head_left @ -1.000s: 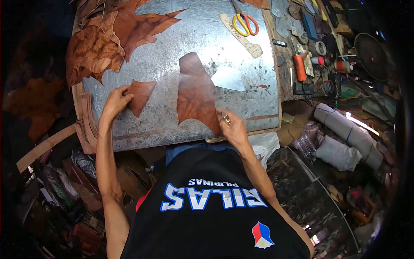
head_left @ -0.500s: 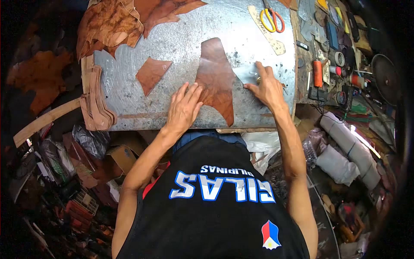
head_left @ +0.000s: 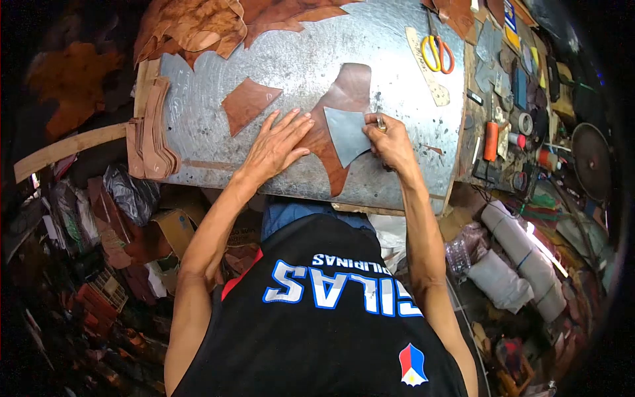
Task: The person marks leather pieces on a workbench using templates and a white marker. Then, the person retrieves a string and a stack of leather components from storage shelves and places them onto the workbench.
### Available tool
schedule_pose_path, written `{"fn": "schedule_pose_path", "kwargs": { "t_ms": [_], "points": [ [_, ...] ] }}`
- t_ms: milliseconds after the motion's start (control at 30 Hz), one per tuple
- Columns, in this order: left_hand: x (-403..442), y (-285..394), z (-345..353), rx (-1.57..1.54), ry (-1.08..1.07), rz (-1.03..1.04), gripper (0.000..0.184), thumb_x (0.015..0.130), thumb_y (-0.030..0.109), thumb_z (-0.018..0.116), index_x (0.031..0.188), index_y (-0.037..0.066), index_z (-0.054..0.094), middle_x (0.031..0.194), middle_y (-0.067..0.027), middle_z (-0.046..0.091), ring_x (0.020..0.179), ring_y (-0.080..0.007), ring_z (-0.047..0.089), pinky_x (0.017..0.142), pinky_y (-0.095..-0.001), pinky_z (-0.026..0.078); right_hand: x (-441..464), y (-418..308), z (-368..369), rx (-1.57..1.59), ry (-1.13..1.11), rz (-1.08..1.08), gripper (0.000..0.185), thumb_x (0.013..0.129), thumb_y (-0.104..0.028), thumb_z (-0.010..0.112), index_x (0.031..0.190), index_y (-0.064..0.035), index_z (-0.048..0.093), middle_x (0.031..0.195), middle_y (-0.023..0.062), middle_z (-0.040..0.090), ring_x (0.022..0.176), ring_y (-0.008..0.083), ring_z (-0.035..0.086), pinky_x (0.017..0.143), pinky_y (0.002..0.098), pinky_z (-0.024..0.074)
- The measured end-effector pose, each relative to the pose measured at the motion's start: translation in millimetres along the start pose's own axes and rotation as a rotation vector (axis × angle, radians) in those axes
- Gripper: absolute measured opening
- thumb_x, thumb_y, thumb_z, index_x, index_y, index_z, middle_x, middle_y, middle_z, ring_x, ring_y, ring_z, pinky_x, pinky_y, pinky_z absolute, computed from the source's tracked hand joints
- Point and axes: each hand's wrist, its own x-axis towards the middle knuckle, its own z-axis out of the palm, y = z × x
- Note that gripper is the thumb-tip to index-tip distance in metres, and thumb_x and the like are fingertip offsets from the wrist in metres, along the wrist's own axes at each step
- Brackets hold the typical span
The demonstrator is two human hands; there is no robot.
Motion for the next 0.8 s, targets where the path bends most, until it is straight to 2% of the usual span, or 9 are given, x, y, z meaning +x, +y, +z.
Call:
{"fn": "schedule_pose_path", "kwargs": {
  "t_ms": [100, 200, 300, 400, 533, 567, 600, 667, 800],
  "points": [
    [-4, 4, 5, 0.059, 0.005, -0.045, 0.057, 0.085, 0.030, 0.067, 0.133, 0.006, 0.048, 0.144, -0.0121, 0.044, 0.136, -0.0304, 0.037, 0.112, -0.0488, 0.026, 5, 1, 18, -0.007, 0.070, -0.036, 0.024, 0.084, -0.010, 0.065, 0.106, -0.0003, 0.063, 0.071, 0.0081, 0.062, 0.055, 0.0130, 0.055, 0.051, 0.0307, 0.0445],
    [-19, 22, 18, 0.064, 0.091, -0.118, 0.057, 0.085, 0.030, 0.068, 0.132, 0.004, 0.050, 0.142, -0.0153, 0.046, 0.136, -0.0312, 0.037, 0.111, -0.0483, 0.028, 14, 19, 28, -0.103, 0.172, -0.175, 0.027, 0.084, -0.007, 0.064, 0.110, -0.0007, 0.061, 0.074, 0.0075, 0.063, 0.054, 0.0127, 0.056, 0.048, 0.0288, 0.0436],
    [-31, 43, 22, 0.005, 0.140, -0.164, 0.056, 0.084, 0.029, 0.069, 0.130, 0.003, 0.050, 0.140, -0.0182, 0.047, 0.135, -0.0326, 0.038, 0.110, -0.0484, 0.030, 0, -7, 25, 0.079, 0.120, -0.064, 0.030, 0.085, -0.004, 0.060, 0.115, -0.0019, 0.059, 0.070, 0.0035, 0.058, 0.051, 0.0094, 0.053, 0.046, 0.0257, 0.0424],
    [-33, 54, 20, -0.053, 0.158, -0.172, 0.054, 0.084, 0.027, 0.069, 0.129, 0.002, 0.051, 0.140, -0.0186, 0.047, 0.134, -0.0333, 0.039, 0.110, -0.0486, 0.030, 1, -2, 22, 0.161, 0.130, -0.069, 0.030, 0.085, -0.003, 0.059, 0.116, -0.0021, 0.059, 0.068, 0.0018, 0.056, 0.050, 0.0082, 0.051, 0.044, 0.0248, 0.0412],
    [-33, 60, 14, -0.128, 0.116, -0.099, 0.048, 0.083, 0.022, 0.070, 0.123, 0.001, 0.055, 0.129, -0.0154, 0.057, 0.129, -0.0319, 0.045, 0.108, -0.0488, 0.032, 1, 0, 0, 0.235, 0.216, -0.118, 0.031, 0.088, -0.006, 0.057, 0.119, 0.0000, 0.055, 0.072, 0.0031, 0.057, 0.049, 0.0075, 0.051, 0.043, 0.0219, 0.0390],
    [-32, 61, 13, -0.121, 0.179, -0.076, 0.040, 0.083, 0.020, 0.070, 0.117, 0.001, 0.060, 0.116, -0.0132, 0.064, 0.118, -0.0301, 0.055, 0.106, -0.0486, 0.035, 0, -2, -6, 0.224, 0.252, -0.116, 0.031, 0.089, -0.008, 0.056, 0.119, 0.0001, 0.054, 0.073, 0.0031, 0.057, 0.050, 0.0076, 0.052, 0.043, 0.0214, 0.0392],
    [-31, 59, 13, -0.147, 0.179, -0.060, 0.040, 0.083, 0.020, 0.070, 0.117, 0.001, 0.060, 0.116, -0.0132, 0.064, 0.118, -0.0301, 0.055, 0.106, -0.0486, 0.035, -1, -2, -10, 0.209, 0.276, -0.104, 0.031, 0.089, -0.008, 0.056, 0.119, 0.0001, 0.054, 0.073, 0.0031, 0.057, 0.050, 0.0076, 0.052, 0.043, 0.0214, 0.0392],
    [-31, 51, 11, -0.150, 0.228, -0.060, 0.032, 0.083, 0.017, 0.071, 0.111, 0.002, 0.064, 0.104, -0.0119, 0.068, 0.102, -0.0276, 0.062, 0.104, -0.0479, 0.038, -2, -1, -18, 0.239, 0.306, -0.141, 0.030, 0.089, -0.007, 0.056, 0.118, -0.0004, 0.055, 0.072, 0.0029, 0.057, 0.051, 0.0077, 0.052, 0.043, 0.0211, 0.0392],
    [-20, 39, 2, -0.183, 0.209, -0.113, 0.028, 0.082, 0.014, 0.071, 0.107, 0.002, 0.066, 0.096, -0.0108, 0.068, 0.091, -0.0253, 0.064, 0.102, -0.0473, 0.040, -11, -1, -21, 0.214, 0.300, -0.074, 0.029, 0.089, -0.007, 0.057, 0.117, -0.0025, 0.056, 0.071, 0.0023, 0.057, 0.051, 0.0082, 0.053, 0.044, 0.0214, 0.0405]
  ]
}}
